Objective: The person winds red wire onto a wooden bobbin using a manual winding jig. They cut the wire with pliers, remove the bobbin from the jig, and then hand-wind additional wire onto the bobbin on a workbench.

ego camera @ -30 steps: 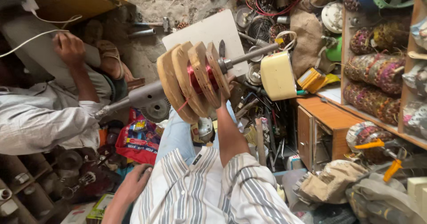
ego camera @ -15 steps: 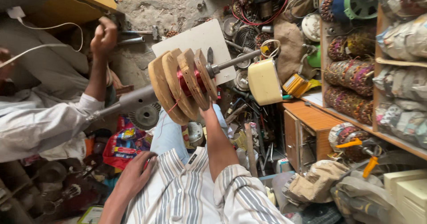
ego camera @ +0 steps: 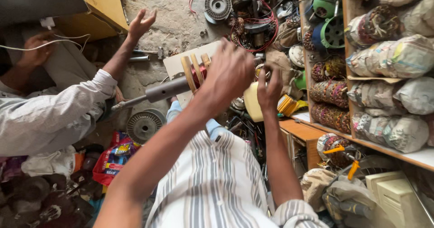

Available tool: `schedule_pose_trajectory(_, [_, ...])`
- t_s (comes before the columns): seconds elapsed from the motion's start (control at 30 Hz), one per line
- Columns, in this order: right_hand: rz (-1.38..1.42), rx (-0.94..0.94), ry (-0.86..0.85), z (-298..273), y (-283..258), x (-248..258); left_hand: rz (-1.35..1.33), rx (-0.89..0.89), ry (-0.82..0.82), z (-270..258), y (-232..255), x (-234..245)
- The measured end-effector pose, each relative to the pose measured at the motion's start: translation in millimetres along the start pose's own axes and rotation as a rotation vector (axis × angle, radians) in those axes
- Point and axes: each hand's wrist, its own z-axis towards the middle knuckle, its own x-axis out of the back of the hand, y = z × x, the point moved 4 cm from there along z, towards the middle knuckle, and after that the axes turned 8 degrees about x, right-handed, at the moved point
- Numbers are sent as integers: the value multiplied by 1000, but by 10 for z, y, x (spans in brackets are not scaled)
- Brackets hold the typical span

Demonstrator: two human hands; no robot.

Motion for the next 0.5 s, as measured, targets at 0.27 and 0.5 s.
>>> schedule_pose_trajectory(0.27, [-319, 522, -628, 616, -1262, -201, 150, 408, -802, 380, -672, -630])
schedule_pose_trajectory(0.5, [-188, 403, -831, 676, -970, -345, 189, 444, -940, 359, -615, -473])
